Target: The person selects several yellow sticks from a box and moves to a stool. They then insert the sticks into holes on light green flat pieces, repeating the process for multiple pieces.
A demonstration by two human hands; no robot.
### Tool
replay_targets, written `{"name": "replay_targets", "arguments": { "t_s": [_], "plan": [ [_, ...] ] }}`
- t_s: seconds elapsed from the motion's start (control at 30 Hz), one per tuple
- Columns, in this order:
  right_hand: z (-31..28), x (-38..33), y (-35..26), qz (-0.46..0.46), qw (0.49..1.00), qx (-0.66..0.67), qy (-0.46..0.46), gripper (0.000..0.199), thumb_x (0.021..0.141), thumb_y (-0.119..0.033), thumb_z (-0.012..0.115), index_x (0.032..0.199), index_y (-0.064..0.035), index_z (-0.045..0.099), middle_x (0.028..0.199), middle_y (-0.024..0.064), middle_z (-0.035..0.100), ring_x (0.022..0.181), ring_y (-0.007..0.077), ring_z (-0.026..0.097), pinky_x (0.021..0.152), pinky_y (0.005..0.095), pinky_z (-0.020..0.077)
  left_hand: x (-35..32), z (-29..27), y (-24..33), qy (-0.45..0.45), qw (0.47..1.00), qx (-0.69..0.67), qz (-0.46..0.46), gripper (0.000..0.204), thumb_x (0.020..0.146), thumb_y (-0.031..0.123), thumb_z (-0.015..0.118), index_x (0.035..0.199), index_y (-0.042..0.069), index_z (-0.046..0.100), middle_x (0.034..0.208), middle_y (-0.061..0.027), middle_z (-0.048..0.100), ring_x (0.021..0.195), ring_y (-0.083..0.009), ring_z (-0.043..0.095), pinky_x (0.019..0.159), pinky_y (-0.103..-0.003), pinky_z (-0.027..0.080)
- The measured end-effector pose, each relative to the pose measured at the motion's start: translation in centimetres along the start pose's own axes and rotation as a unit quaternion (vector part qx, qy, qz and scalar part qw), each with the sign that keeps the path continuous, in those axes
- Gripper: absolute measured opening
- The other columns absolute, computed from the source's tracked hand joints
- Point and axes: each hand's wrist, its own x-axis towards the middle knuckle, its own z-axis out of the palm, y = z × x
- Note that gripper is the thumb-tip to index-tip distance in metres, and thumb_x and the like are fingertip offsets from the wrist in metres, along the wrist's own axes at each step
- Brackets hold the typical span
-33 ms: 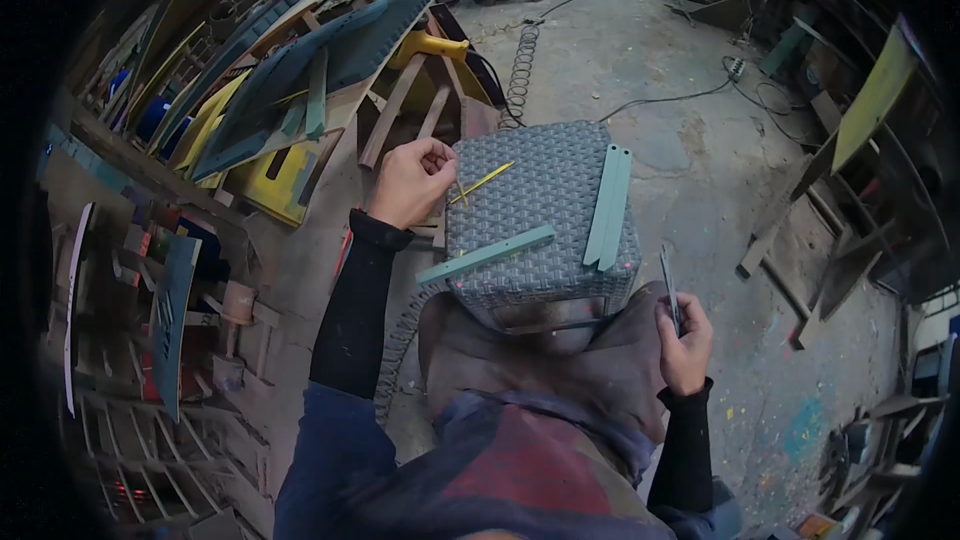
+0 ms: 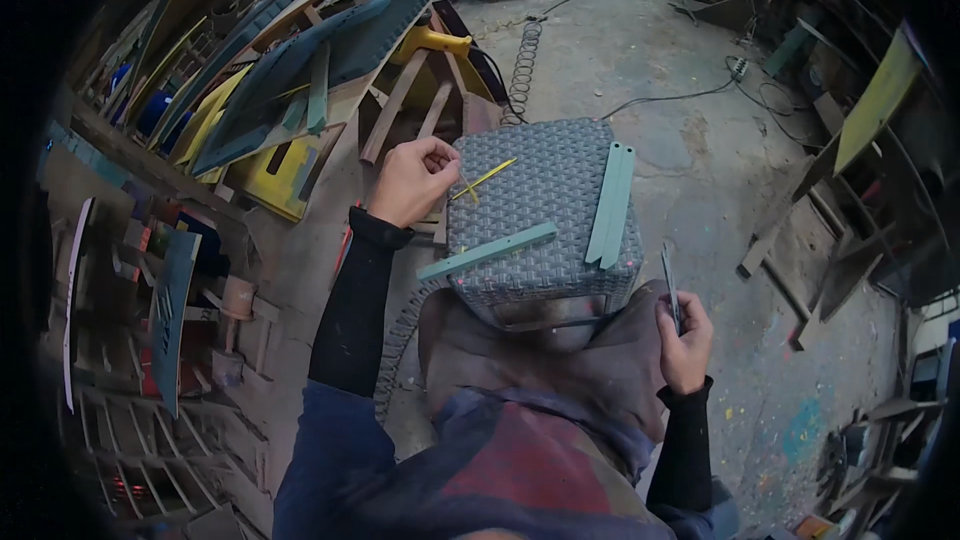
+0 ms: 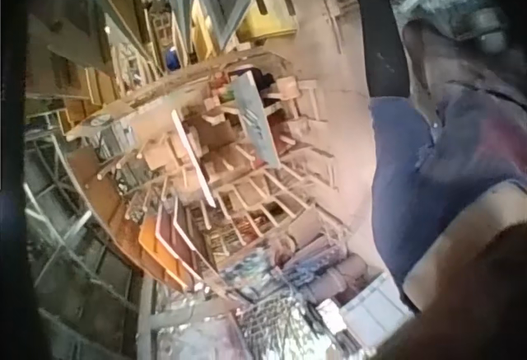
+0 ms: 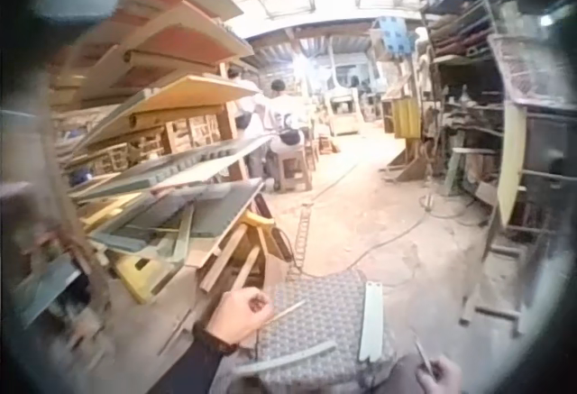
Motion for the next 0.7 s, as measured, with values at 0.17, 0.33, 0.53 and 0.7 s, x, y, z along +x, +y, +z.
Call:
{"name": "replay_targets", "arguments": {
  "t_s": [0.17,0.33,0.53,0.7],
  "plan": [
    [1.2,0.1,-0.8,0.001,0.999,-0.026,-0.026,0.015,0.088,-0.003,0.058,0.102,0.0023,0.058,0.089,0.0003,0.059,0.082,0.0063,0.054,0.076,0.0210,0.0432,-1.7,1.8,-2.3,-0.036,0.999,-0.028,-0.023,0.020,0.084,0.015,0.066,0.090,-0.004,0.067,0.077,-0.0086,0.067,0.070,-0.0123,0.063,0.064,-0.028,0.049],
    [2.0,0.3,-1.3,-0.010,0.999,-0.023,-0.041,0.015,0.088,-0.004,0.058,0.102,0.0020,0.058,0.089,0.0005,0.060,0.082,0.0065,0.054,0.075,0.0207,0.0430,-3.1,2.7,-4.2,-0.023,0.992,-0.116,-0.033,0.018,0.094,0.014,0.057,0.096,-0.003,0.064,0.085,-0.0088,0.068,0.074,-0.0118,0.064,0.068,-0.025,0.051],
    [1.2,0.4,-0.2,-0.002,0.999,-0.034,-0.019,0.015,0.088,-0.005,0.058,0.102,0.0019,0.058,0.090,0.0007,0.060,0.084,0.0070,0.054,0.077,0.0215,0.0431,-6.0,2.7,-1.6,-0.058,0.945,-0.315,-0.068,0.014,0.097,0.007,0.048,0.104,-0.002,0.057,0.096,-0.0111,0.066,0.084,-0.0125,0.065,0.076,-0.025,0.054],
    [2.3,0.4,-0.7,0.004,0.998,-0.037,-0.044,0.016,0.088,-0.005,0.059,0.102,0.0019,0.058,0.089,0.0004,0.060,0.083,0.0067,0.054,0.076,0.0210,0.0427,-8.1,2.4,-2.7,-0.064,0.960,-0.262,-0.075,0.014,0.094,0.003,0.052,0.105,-0.004,0.057,0.094,-0.0102,0.066,0.088,-0.0146,0.065,0.078,-0.026,0.053]
  ]
}}
